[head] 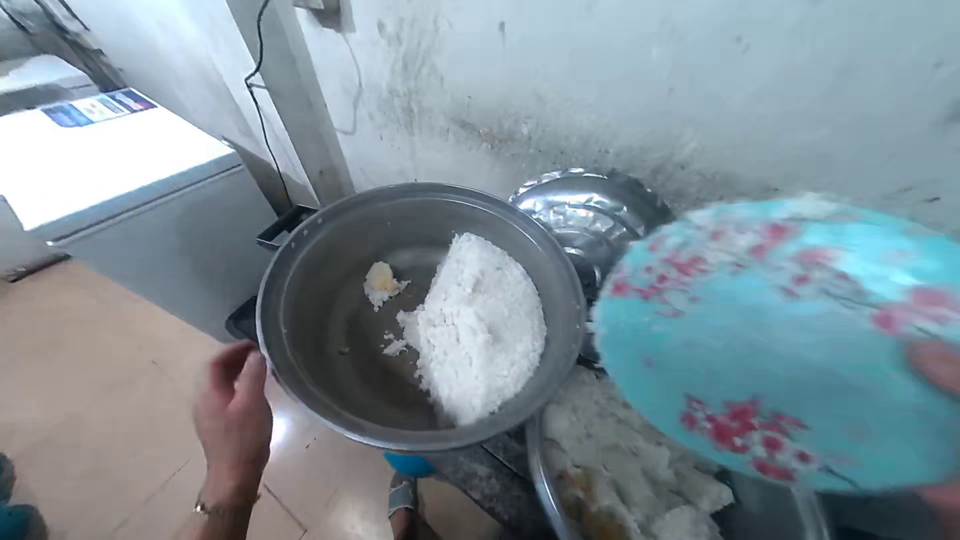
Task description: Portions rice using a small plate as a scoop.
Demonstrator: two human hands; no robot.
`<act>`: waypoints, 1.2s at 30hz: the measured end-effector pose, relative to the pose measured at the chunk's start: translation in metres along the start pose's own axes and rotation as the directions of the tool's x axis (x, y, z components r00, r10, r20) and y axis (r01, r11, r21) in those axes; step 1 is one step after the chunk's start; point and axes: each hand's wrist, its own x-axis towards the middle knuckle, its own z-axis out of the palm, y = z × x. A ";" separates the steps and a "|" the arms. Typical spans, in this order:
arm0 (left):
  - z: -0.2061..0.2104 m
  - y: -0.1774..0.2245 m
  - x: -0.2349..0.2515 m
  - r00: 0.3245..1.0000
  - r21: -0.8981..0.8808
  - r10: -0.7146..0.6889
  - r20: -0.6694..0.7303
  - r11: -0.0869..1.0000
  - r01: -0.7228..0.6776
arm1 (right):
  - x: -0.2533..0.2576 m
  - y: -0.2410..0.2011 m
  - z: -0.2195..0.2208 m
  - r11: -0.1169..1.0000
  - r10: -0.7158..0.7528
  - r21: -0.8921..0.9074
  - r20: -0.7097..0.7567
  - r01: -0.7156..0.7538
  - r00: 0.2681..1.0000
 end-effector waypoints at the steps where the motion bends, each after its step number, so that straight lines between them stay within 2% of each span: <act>1: 0.004 0.009 0.019 0.999 -0.063 0.035 -0.019 0.997 -0.036 | 0.012 -0.012 0.036 0.997 0.009 -0.076 0.022 -0.008 1.000; 3: 0.013 0.023 0.050 0.995 -0.093 0.103 0.011 0.990 -0.101 | 0.035 -0.037 0.106 0.956 0.089 -0.287 0.084 -0.061 0.993; 6: 0.021 0.027 0.081 0.982 -0.007 0.137 0.131 0.990 -0.138 | 0.073 -0.052 0.179 0.792 0.281 -0.604 0.223 -0.094 0.933; 8: 0.027 0.020 0.091 0.978 -0.020 0.088 0.189 0.996 -0.085 | 0.086 -0.053 0.210 0.673 0.357 -0.737 0.250 -0.062 0.900; 10: 0.032 0.018 0.093 0.979 -0.120 0.020 0.205 0.993 0.005 | 0.092 -0.048 0.234 0.606 0.402 -0.794 0.240 -0.060 0.884; 14: 0.034 0.022 0.088 0.975 -0.282 0.004 0.220 0.958 0.059 | 0.102 -0.030 0.267 0.586 0.479 -0.805 0.247 -0.097 0.842; 19: 0.034 0.020 0.088 0.969 -0.315 0.054 0.243 0.949 0.026 | 0.112 0.001 0.290 0.599 0.528 -0.794 0.296 -0.102 0.796; 23: 0.035 0.019 0.087 0.966 -0.346 0.113 0.234 0.938 -0.026 | 0.104 0.018 0.324 0.584 0.557 -0.812 0.381 -0.022 0.738; 26: 0.036 0.018 0.087 0.967 -0.379 0.118 0.224 0.925 -0.025 | 0.099 0.027 0.352 0.599 0.553 -0.795 0.499 0.098 0.667; 28: 0.035 0.018 0.087 0.972 -0.411 0.094 0.214 0.912 0.002 | 0.095 0.033 0.362 0.648 0.522 -0.746 0.582 0.154 0.623; 31: 0.035 0.019 0.087 0.977 -0.430 0.080 0.199 0.903 0.014 | 0.082 0.046 0.382 0.758 0.421 -0.591 0.767 0.277 0.484; 33: 0.036 0.018 0.087 0.979 -0.425 0.084 0.185 0.905 0.003 | 0.074 0.051 0.405 0.779 0.429 -0.556 0.810 0.292 0.399; 36: 0.035 0.016 0.087 0.982 -0.432 0.072 0.174 0.902 0.010 | 0.065 0.071 0.422 0.782 0.481 -0.567 0.813 0.259 0.329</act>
